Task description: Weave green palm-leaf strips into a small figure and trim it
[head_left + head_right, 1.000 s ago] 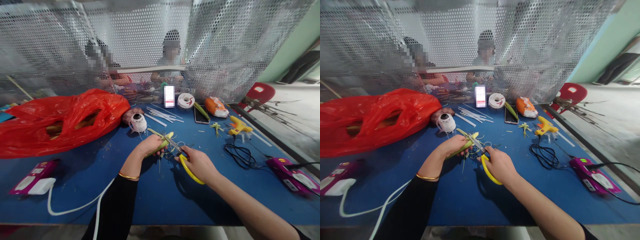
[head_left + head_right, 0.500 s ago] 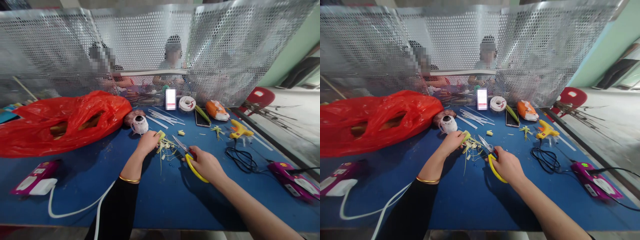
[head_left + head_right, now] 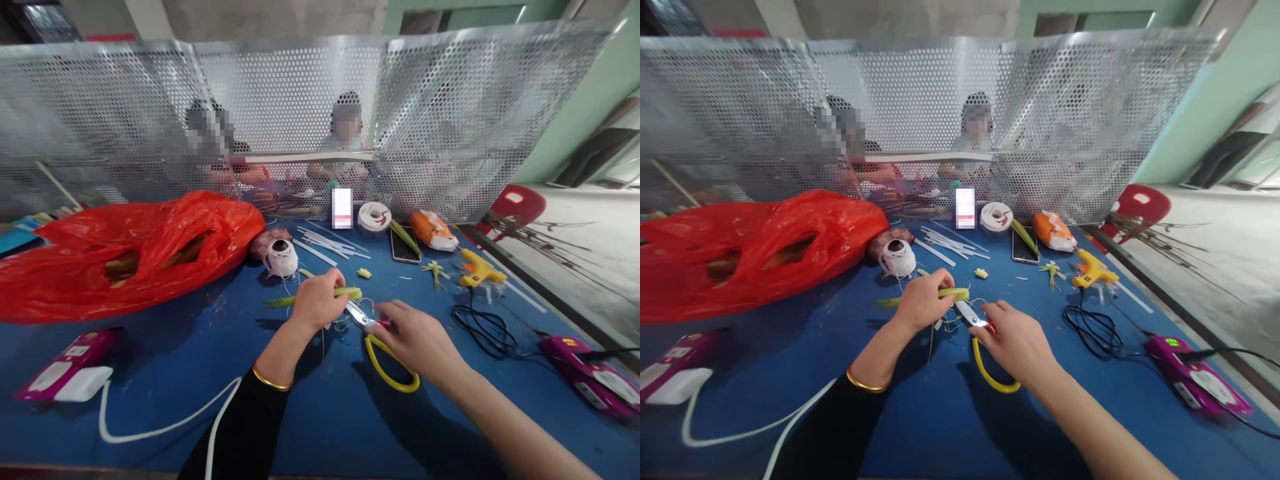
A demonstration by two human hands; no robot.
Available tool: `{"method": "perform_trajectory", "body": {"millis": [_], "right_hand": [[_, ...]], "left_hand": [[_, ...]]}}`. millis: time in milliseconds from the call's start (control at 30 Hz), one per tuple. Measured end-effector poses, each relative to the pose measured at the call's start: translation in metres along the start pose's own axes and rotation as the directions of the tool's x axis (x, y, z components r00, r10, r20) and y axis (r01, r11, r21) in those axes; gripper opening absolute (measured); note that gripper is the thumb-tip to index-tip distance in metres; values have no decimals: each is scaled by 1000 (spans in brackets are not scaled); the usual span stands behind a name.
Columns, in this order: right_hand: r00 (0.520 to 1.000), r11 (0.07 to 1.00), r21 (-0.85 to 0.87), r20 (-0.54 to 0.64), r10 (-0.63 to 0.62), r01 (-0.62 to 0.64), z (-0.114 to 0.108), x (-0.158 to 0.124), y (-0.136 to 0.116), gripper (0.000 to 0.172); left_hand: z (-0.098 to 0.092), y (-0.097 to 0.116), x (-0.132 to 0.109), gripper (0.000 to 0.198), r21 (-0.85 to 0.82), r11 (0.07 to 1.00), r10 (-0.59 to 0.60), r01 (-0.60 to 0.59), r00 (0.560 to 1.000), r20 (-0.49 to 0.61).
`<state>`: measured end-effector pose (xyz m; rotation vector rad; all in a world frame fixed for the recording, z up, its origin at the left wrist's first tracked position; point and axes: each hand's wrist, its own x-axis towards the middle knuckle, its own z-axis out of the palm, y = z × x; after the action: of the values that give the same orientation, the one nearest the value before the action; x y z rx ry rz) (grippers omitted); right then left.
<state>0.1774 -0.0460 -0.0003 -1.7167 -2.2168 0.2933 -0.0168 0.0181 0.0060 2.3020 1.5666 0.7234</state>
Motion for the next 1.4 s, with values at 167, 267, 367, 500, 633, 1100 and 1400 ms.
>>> {"method": "perform_trajectory", "body": {"millis": [167,267,367,500,633,1100,1400], "right_hand": [[990,887,456,-140,-13,76,7,15,3,32],[987,820,562,-157,-23,109,12,19,4,25],[994,727,686,-79,71,2,14,22,10,25],[977,559,820,3,214,-124,12,33,25,27],[901,341,928,-12,433,-151,9,56,39,39],[923,627,719,52,382,-300,58,204,-13,34],[990,967,214,11,141,-140,78,263,-36,32]], "left_hand": [[2,9,-5,39,16,989,147,-147,989,19],[5,9,-6,48,15,980,199,-199,980,11],[6,8,-6,51,19,965,261,-261,965,2],[4,11,-6,69,24,912,408,-409,898,-165],[4,14,-6,42,36,924,363,-380,845,-392],[22,16,-5,57,-395,916,-243,75,886,-396],[26,22,-11,35,-477,872,-308,104,876,-372]]}}
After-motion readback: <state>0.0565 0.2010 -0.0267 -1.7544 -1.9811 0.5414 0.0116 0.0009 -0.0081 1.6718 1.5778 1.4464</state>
